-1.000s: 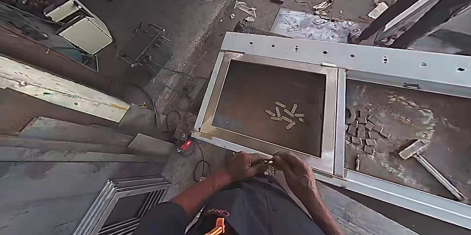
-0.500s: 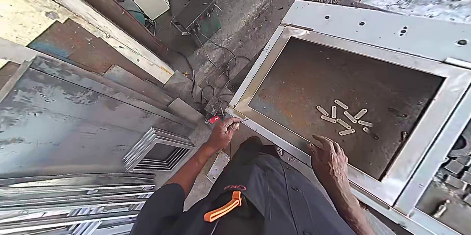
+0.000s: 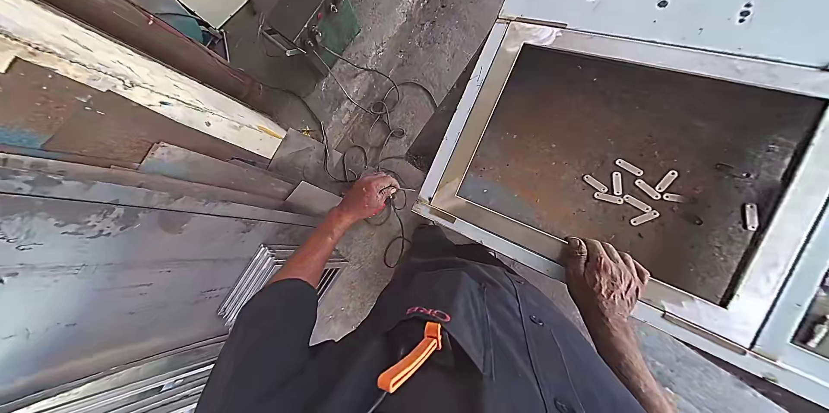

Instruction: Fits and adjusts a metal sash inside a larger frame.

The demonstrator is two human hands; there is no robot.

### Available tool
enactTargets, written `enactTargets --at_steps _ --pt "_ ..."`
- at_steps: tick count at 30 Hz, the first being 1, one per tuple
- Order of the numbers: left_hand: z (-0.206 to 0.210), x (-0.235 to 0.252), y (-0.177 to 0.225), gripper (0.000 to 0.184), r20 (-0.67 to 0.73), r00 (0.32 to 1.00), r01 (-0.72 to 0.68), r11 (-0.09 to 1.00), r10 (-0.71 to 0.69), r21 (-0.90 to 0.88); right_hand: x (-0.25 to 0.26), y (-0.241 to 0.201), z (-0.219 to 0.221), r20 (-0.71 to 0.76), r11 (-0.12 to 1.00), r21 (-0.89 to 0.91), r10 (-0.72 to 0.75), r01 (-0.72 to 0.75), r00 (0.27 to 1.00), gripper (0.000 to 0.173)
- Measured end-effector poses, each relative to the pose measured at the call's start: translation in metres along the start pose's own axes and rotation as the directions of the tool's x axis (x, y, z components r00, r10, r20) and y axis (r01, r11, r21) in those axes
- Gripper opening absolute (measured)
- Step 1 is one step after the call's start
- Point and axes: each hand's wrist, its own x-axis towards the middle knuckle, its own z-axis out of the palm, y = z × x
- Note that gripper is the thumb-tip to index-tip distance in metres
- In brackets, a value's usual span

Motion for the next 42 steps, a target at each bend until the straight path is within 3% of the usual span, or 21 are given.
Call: enactTargets --at_steps 5,12,21,28,34,38,42 --pt "0.012 0.031 -0.032 0.022 0.151 0.976 -0.131 0.978 0.157 -0.164 0.001 -0.005 0.003 -0.029 0.999 -0.008 0.043 -0.043 0.999 0.070" --pt "0.015 0.055 -0.036 0.025 0.339 0.920 -0.058 0.926 0.195 -0.374 0.003 -0.005 0.008 -0.035 0.994 -0.041 0.096 -0.097 0.995 0.075" --pt "0.024 0.066 -0.036 0.023 0.316 0.897 -0.146 0.881 0.310 -0.450 0.003 -0.004 0.011 -0.055 0.991 -0.037 0.130 -0.132 0.990 0.072" --pt "0.019 0.074 -0.031 0.025 0.362 0.867 -0.196 0.901 0.343 -0.387 0.003 -0.007 0.010 -0.086 0.990 -0.012 0.140 -0.141 0.986 0.074" --pt "0.024 0.085 -0.037 0.024 0.509 0.808 -0.033 0.885 0.297 -0.465 0.003 -0.003 0.009 -0.094 0.987 -0.012 0.159 -0.161 0.983 0.076" --pt "0.026 0.067 -0.043 0.022 0.426 0.880 0.038 0.862 0.211 -0.505 0.007 -0.009 0.015 -0.098 0.990 0.023 0.143 -0.141 0.985 0.066" --pt "0.032 0.057 -0.026 0.020 0.214 0.947 -0.141 0.911 0.238 -0.387 0.003 -0.008 0.008 -0.125 0.981 0.029 0.196 -0.193 0.973 0.053"
